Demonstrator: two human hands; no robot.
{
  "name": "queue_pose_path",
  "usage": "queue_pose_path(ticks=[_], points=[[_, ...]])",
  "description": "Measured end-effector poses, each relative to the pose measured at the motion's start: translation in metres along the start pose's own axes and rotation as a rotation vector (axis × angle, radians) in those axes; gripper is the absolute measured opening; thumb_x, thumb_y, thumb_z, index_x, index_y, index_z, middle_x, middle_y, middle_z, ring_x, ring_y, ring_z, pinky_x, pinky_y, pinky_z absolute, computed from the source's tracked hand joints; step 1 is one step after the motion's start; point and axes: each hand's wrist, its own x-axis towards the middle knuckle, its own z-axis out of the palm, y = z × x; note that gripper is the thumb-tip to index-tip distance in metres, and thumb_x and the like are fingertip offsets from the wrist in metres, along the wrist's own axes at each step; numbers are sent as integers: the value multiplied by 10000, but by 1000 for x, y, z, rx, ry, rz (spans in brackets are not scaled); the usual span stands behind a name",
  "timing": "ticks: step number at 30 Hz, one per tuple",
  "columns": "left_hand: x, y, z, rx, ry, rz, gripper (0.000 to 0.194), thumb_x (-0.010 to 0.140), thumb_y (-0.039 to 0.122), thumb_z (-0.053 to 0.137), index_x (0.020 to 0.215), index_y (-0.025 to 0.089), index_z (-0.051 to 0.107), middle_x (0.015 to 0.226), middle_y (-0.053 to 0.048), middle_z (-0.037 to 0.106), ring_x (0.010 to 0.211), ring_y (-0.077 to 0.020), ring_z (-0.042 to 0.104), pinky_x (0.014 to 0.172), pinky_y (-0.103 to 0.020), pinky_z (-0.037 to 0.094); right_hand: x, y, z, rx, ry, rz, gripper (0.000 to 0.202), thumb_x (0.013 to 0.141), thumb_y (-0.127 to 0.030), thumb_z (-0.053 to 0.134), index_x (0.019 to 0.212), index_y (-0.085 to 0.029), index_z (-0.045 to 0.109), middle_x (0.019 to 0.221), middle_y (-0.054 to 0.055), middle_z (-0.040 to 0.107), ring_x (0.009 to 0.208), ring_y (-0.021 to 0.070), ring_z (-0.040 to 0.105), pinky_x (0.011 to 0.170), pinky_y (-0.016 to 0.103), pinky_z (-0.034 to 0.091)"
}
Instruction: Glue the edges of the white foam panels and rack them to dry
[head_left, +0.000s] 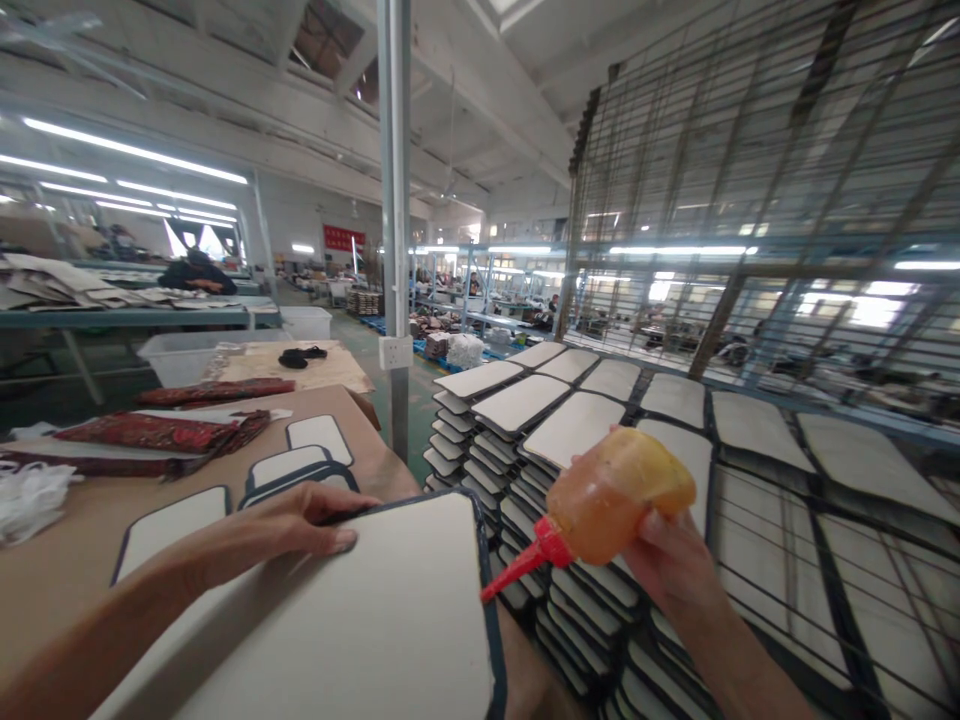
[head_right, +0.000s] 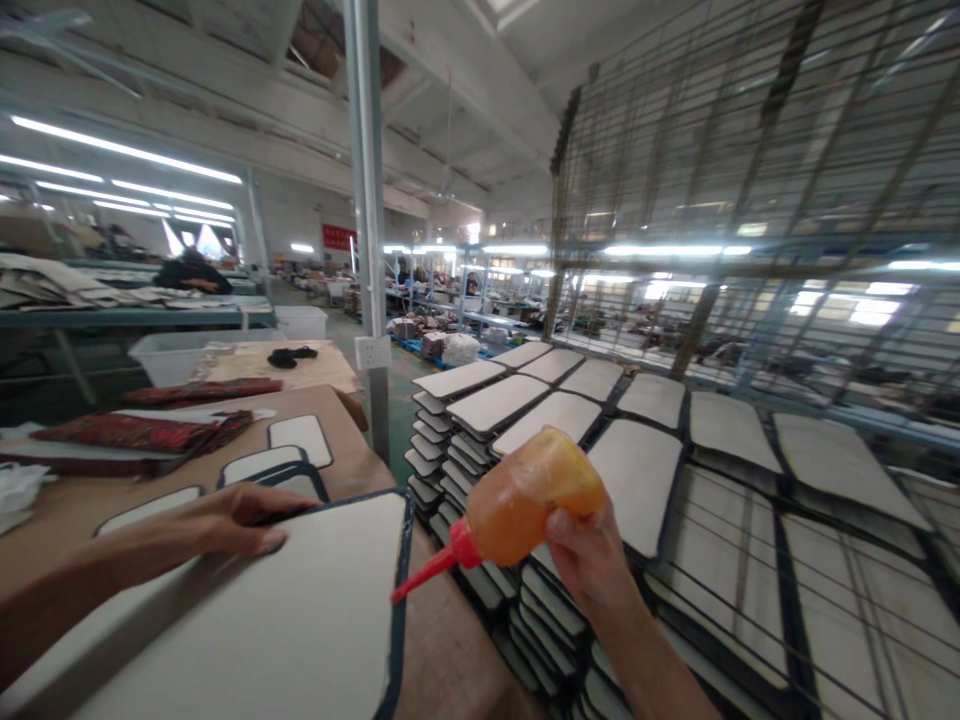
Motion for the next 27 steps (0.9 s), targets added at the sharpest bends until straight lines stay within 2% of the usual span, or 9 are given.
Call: queue_pose_path(ticks=[5, 10, 14, 20, 27], points=[[2, -2, -5, 27, -14, -16, 433, 659, 381, 742, 1074, 257, 739, 929, -34, 766, 864, -302, 709, 678, -275, 539, -2, -2, 2, 3, -36, 18, 673, 578, -459, 835, 1196, -303, 615, 967, 74, 758, 1044, 334, 654, 1005, 535, 427], [5, -6, -12, 27, -43, -23, 459, 655, 385, 748, 1090, 239, 729, 953, -37, 764, 925, -300, 693, 737, -273, 536, -4, -2, 3, -12, -26, 40, 743, 551, -489, 835, 1227, -301, 589, 1055, 93, 734, 1086, 353, 625, 1008, 546, 415], [5, -6, -12, 3, -18, -38, 459, 641, 370, 764, 1078, 232, 735, 959, -38, 765, 901, -285, 700, 769, -276, 540, -5, -1, 4, -17, -8, 55, 794, 530, -487, 839, 1251, -297, 567, 1094, 98, 716, 1089, 356, 620, 1005, 546, 413], [4, -3, -7, -65, 54, -64, 392, 634, 325, 778, 1020, 260, 763, 905, -33, 773, 803, -263, 720, 692, -250, 554, -7, 0, 3, -28, 5, 77, 825, 522, -506, 827, 1264, -270, 557, 1050, 116, 725, 1047, 372, 633, 966, 572, 428], [5, -4, -7, -78, 78, -52, 409, 636, 316, 780, 1037, 242, 759, 881, -44, 775, 759, -266, 722, 611, -244, 551, -11, 8, -8, -3, 37, 45, 727, 545, -494, 823, 1201, -276, 600, 1058, 116, 720, 1029, 354, 644, 954, 553, 444]])
